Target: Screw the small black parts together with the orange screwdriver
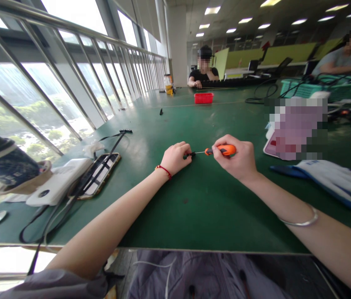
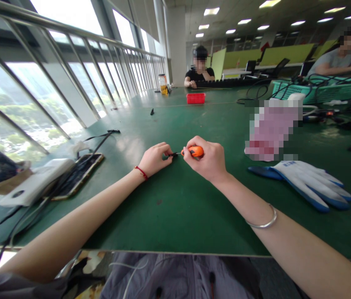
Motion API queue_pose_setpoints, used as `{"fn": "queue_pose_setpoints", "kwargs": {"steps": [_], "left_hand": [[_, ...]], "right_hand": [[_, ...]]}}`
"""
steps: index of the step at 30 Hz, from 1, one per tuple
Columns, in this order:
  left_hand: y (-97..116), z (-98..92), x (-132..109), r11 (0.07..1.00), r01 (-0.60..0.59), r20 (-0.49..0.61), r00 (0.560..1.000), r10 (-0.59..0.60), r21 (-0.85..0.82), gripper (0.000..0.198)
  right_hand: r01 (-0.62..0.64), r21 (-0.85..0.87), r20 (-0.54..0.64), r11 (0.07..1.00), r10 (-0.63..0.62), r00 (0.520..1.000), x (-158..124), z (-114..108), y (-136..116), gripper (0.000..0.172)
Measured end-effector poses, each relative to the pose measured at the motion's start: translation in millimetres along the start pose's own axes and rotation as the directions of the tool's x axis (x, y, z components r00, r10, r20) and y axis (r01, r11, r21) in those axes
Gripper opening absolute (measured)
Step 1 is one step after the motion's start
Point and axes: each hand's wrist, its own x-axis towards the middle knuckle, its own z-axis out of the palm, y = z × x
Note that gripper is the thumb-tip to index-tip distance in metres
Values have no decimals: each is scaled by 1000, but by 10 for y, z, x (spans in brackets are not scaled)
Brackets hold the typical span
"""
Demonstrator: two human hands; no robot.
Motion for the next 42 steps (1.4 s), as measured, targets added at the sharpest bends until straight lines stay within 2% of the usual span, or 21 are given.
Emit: {"fn": "queue_pose_setpoints", "kwargs": {"steps": [33, 42], "left_hand": [[-15, -2, 8, 1000, -20, 6, 1000, 20, -7, 6], [-21, -2, 10, 1000, -3, 11, 1000, 3, -26, 7]], "right_hand": [[-44, 10, -10, 999, 44, 999, 5, -14, 1, 11], [-93, 5, 26, 996, 93, 995, 8, -15, 13, 15]]}}
